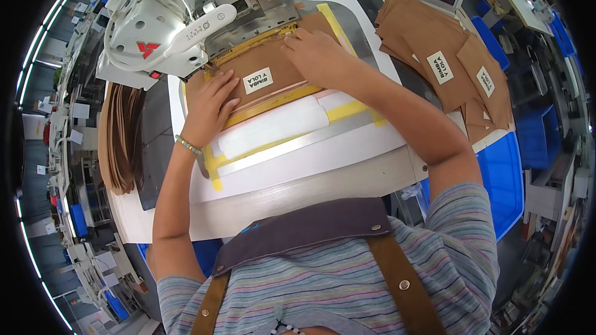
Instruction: The recorder uses an industrial sewing machine to stitch together panels of brown leather.
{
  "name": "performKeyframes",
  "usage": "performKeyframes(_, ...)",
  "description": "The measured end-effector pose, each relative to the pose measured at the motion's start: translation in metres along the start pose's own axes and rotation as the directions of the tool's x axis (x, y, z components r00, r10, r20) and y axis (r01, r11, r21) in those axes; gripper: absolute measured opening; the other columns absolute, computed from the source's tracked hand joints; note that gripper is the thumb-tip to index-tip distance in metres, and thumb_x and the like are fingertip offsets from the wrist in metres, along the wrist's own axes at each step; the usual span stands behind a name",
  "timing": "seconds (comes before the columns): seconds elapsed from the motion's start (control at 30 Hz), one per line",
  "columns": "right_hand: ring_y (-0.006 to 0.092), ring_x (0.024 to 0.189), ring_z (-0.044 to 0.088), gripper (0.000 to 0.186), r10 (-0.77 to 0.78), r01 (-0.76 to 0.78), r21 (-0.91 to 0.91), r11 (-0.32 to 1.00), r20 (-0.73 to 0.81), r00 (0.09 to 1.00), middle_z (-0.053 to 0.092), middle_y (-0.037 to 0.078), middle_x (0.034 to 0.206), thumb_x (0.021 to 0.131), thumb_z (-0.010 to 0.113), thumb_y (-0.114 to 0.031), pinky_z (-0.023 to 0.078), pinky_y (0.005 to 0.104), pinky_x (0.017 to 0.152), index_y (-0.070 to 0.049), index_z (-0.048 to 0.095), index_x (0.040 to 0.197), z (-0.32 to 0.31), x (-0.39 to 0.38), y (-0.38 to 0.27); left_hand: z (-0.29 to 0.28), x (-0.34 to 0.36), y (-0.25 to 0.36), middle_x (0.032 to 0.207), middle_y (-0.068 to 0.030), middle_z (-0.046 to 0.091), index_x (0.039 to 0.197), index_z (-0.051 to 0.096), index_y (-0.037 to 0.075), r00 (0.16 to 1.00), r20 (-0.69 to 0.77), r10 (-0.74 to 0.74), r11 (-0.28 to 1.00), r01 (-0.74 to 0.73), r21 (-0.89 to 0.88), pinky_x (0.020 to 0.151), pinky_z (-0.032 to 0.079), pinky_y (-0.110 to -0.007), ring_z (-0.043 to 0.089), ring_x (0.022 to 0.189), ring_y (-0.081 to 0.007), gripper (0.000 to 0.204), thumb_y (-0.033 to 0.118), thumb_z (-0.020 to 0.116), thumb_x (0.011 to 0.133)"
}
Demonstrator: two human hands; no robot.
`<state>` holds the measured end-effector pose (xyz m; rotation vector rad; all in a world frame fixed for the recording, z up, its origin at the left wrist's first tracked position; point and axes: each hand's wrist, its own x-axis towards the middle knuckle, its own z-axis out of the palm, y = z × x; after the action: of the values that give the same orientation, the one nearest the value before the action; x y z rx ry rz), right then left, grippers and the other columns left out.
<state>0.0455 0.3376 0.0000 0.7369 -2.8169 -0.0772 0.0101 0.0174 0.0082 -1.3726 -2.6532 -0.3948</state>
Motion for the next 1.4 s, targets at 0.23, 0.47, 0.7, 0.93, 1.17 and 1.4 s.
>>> performKeyframes(0.23, 0.024, 0.124, 0.058, 0.04, -0.038, 0.038, 0.018, 0.999, 0.011, 0.999, 0.065, 0.006, 0.141, 0.096, 0.066, -0.016, 0.051, 0.0353, 0.103, -0.004, 0.065, 0.134, 0.002, 0.007, 0.002, 0.003, 0.012, 0.011, 0.151, -0.013, 0.057, 0.141, 0.062, 0.005, 1.0, 0.018, 0.023, 0.999, -0.022, -0.048, 0.115, 0.044, -0.045, 0.053, 0.138, -0.0359, 0.044, 0.021, 0.068, 0.1)
performKeyframes(0.47, 0.0233, 0.123, 0.059, 0.038, -0.092, 0.093, 0.015, 0.996, -0.048, 0.995, 0.067, 0.004, 0.129, 0.085, 0.075, -0.016, 0.057, 0.035, 0.094, -0.006, 0.068, 0.121, 0.009, 0.02, -0.005, 0.007, 0.017, 0.016, 0.148, -0.0138, 0.059, 0.137, 0.064, 0.006, 0.999, -0.009, 0.049, 0.996, -0.05, -0.071, 0.113, 0.046, -0.044, 0.055, 0.136, -0.0361, 0.041, 0.024, 0.068, 0.1)
performKeyframes(0.7, 0.0229, 0.117, 0.061, 0.027, -0.133, 0.138, 0.028, 0.99, -0.144, 0.981, 0.07, 0.003, 0.121, 0.085, 0.072, -0.017, 0.059, 0.0345, 0.087, -0.006, 0.074, 0.11, 0.017, 0.035, -0.018, 0.01, 0.016, 0.012, 0.149, -0.0154, 0.058, 0.136, 0.064, 0.004, 0.999, -0.013, 0.052, 0.996, -0.053, -0.069, 0.114, 0.045, -0.044, 0.054, 0.136, -0.0366, 0.04, 0.022, 0.067, 0.1)
performKeyframes(0.93, 0.023, 0.115, 0.062, 0.022, -0.158, 0.164, 0.02, 0.986, -0.179, 0.971, 0.071, 0.003, 0.117, 0.088, 0.067, -0.015, 0.059, 0.0353, 0.084, -0.007, 0.075, 0.106, 0.018, 0.049, -0.033, 0.01, 0.015, 0.012, 0.148, -0.0175, 0.057, 0.137, 0.063, 0.0, 0.999, -0.015, 0.038, 0.997, -0.039, -0.063, 0.115, 0.044, -0.044, 0.053, 0.136, -0.0375, 0.043, 0.023, 0.065, 0.101)
performKeyframes(1.17, 0.0228, 0.115, 0.063, 0.022, -0.177, 0.18, 0.001, 0.984, -0.183, 0.967, 0.072, 0.002, 0.114, 0.089, 0.067, -0.015, 0.059, 0.0351, 0.082, -0.007, 0.076, 0.108, 0.019, 0.062, -0.05, 0.005, 0.008, 0.009, 0.147, -0.0181, 0.057, 0.135, 0.063, -0.002, 1.0, -0.028, 0.001, 0.999, -0.002, -0.036, 0.116, 0.042, -0.044, 0.052, 0.136, -0.0373, 0.042, 0.023, 0.064, 0.101)
performKeyframes(1.4, 0.0228, 0.114, 0.062, 0.023, -0.182, 0.197, 0.039, 0.98, -0.245, 0.952, 0.072, 0.002, 0.112, 0.089, 0.067, -0.015, 0.059, 0.0342, 0.081, -0.006, 0.076, 0.108, 0.025, 0.074, -0.065, 0.002, -0.004, 0.0, 0.147, -0.0171, 0.057, 0.138, 0.061, -0.001, 0.998, -0.024, -0.056, 0.997, 0.054, -0.056, 0.117, 0.041, -0.044, 0.051, 0.137, -0.0371, 0.042, 0.02, 0.063, 0.102)
